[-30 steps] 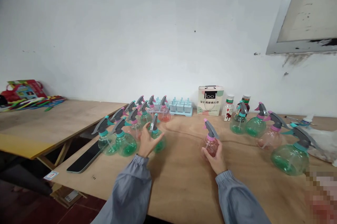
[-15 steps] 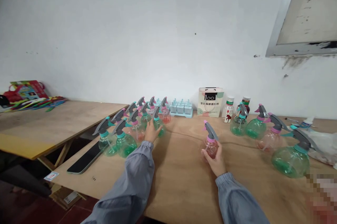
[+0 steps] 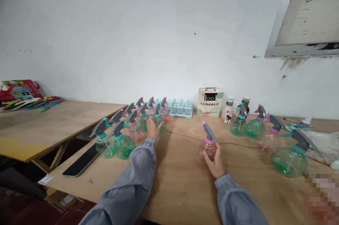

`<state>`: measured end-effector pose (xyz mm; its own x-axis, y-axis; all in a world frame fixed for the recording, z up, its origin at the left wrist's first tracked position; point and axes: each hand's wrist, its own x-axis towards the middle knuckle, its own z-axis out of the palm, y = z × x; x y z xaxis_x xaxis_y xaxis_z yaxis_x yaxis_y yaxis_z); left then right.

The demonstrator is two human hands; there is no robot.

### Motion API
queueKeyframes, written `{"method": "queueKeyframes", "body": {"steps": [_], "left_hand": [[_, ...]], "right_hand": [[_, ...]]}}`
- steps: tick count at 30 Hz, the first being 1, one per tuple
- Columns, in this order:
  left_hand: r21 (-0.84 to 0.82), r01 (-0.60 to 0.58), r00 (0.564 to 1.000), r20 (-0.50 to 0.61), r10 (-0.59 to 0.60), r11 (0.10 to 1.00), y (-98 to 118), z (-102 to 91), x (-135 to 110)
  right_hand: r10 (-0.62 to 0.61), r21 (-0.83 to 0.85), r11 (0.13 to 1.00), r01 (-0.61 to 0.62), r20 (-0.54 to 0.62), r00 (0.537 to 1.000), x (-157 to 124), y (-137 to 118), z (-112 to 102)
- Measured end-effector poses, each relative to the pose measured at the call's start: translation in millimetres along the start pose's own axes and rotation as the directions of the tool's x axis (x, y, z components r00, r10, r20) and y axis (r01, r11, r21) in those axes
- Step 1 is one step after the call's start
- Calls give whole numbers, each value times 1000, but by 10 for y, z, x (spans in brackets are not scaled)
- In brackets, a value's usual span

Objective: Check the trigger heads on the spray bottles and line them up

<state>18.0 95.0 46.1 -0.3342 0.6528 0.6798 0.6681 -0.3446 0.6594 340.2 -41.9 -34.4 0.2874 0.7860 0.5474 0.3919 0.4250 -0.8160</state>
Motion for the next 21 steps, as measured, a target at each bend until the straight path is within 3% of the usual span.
{"method": "queueKeyframes", "body": {"steps": [3,6,9,11,13,15,17,19,21], "left_hand": [[-127,-145,989,-49,140,981,252,-86,-257],[-354,-261,925,174,337,898,617,-130,-661],[-477,-124,850,401,341,870,974,-130,-1021],[-497,3,854,453,256,868,1138,-125,-1148],[-520,109,858,479,184,847,1221,-129,-1184],[-548,179,852,502,150,817,1231,-145,-1163],[-569,215,845,516,141,794,1195,-167,-1127],[-588,240,840,524,138,772,1143,-189,-1100],[-608,274,822,550,146,745,1092,-208,-1085]], "right_hand": [[11,8,1000,-11,-2,1000,-31,-4,40],[-6,-15,1000,7,36,999,-127,-93,168],[-110,-22,993,116,197,974,-287,-227,351],[-186,-22,979,202,304,934,-369,-293,435],[-217,-38,970,242,325,920,-355,-310,424],[-202,-73,973,219,191,961,-183,-263,284],[-162,-123,981,150,-95,982,153,-144,27],[-161,-216,973,87,-352,922,597,36,-280],[-230,-395,918,27,-477,848,1051,238,-554]]}}
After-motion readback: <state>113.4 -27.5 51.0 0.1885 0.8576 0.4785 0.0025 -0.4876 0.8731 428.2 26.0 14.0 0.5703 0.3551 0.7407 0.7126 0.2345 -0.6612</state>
